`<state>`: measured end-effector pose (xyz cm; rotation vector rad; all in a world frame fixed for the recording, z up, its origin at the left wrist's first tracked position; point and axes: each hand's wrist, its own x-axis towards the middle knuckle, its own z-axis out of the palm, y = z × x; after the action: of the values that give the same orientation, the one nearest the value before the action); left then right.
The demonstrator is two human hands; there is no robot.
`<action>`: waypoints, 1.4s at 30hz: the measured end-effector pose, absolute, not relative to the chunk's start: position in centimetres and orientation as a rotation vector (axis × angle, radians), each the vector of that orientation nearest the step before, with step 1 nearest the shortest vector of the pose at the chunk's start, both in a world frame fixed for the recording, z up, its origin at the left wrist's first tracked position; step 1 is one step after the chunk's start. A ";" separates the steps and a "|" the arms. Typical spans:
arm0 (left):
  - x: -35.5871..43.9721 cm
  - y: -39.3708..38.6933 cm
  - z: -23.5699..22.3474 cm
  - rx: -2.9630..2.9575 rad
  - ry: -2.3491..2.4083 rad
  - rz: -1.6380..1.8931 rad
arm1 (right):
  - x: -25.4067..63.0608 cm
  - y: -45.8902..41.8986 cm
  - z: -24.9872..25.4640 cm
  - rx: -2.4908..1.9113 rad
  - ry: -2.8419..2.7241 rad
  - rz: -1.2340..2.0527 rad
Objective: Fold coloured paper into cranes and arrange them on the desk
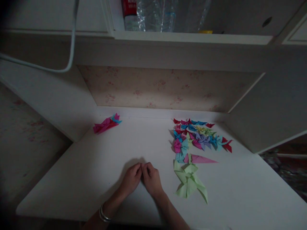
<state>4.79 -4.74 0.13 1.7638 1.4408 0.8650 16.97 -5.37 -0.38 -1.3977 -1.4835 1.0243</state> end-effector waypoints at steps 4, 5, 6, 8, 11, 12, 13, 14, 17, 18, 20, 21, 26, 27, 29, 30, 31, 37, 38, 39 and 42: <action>4.8 -4.7 0.0 1.761 1.431 0.873 | 17.0 -5.4 -0.3 -1.382 -1.496 1.005; 4.8 -4.8 0.0 1.758 1.426 0.877 | 17.0 -5.4 -0.3 -1.379 -1.496 1.004; 4.8 -4.8 -0.1 1.756 1.425 0.881 | 17.0 -5.4 -0.3 -1.376 -1.495 1.003; 4.8 -4.8 0.0 1.755 1.425 0.878 | 17.0 -5.4 -0.4 -1.367 -1.496 0.999; 4.7 -4.8 0.1 1.757 1.440 0.857 | 17.0 -5.4 -0.4 -1.364 -1.501 0.994; 4.7 -4.9 0.1 1.760 1.445 0.850 | 17.0 -5.4 -0.4 -1.367 -1.501 0.994; 4.7 -4.9 0.2 1.764 1.448 0.846 | 17.0 -5.4 -0.4 -1.372 -1.499 0.995; 4.7 -4.9 0.2 1.768 1.451 0.847 | 17.0 -5.4 -0.4 -1.378 -1.497 0.996; 4.7 -4.9 0.2 1.772 1.441 0.855 | 17.0 -5.4 -0.4 -1.384 -1.495 1.000; 4.7 -4.9 0.2 1.770 1.440 0.857 | 16.9 -5.4 -0.4 -1.385 -1.495 0.999; 4.7 -4.9 0.1 1.769 1.439 0.857 | 16.9 -5.4 -0.4 -1.389 -1.499 0.989; 4.7 -4.9 0.0 1.771 1.438 0.855 | 16.9 -5.4 -0.4 -1.392 -1.503 0.985; 4.7 -4.9 -0.1 1.789 1.436 0.862 | 16.9 -5.4 -0.3 -1.405 -1.512 0.994; 4.6 -4.9 -0.1 1.790 1.434 0.868 | 16.9 -5.4 -0.3 -1.406 -1.510 0.997; 4.6 -4.9 -0.2 1.788 1.430 0.879 | 16.9 -5.4 -0.2 -1.404 -1.505 1.002; 4.6 -4.9 -0.2 1.788 1.430 0.880 | 16.9 -5.5 -0.2 -1.401 -1.504 1.005; 4.6 -4.9 -0.2 1.788 1.432 0.878 | 16.9 -5.5 -0.1 -1.398 -1.505 1.007; 4.7 -4.9 -0.2 1.767 1.427 0.868 | 17.0 -5.3 -0.3 -1.391 -1.527 0.998; 4.7 -4.9 -0.2 1.763 1.420 0.866 | 17.0 -5.3 -0.4 -1.386 -1.527 0.995; 4.7 -4.8 -0.2 1.760 1.417 0.867 | 17.0 -5.3 -0.6 -1.381 -1.527 0.995; 4.7 -4.8 -0.3 1.761 1.424 0.879 | 17.0 -5.3 -0.8 -1.379 -1.518 1.006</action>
<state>4.72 -4.82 -0.25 1.7613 1.4236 0.8793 17.00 -5.26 -0.81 -1.3785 -1.5181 1.0063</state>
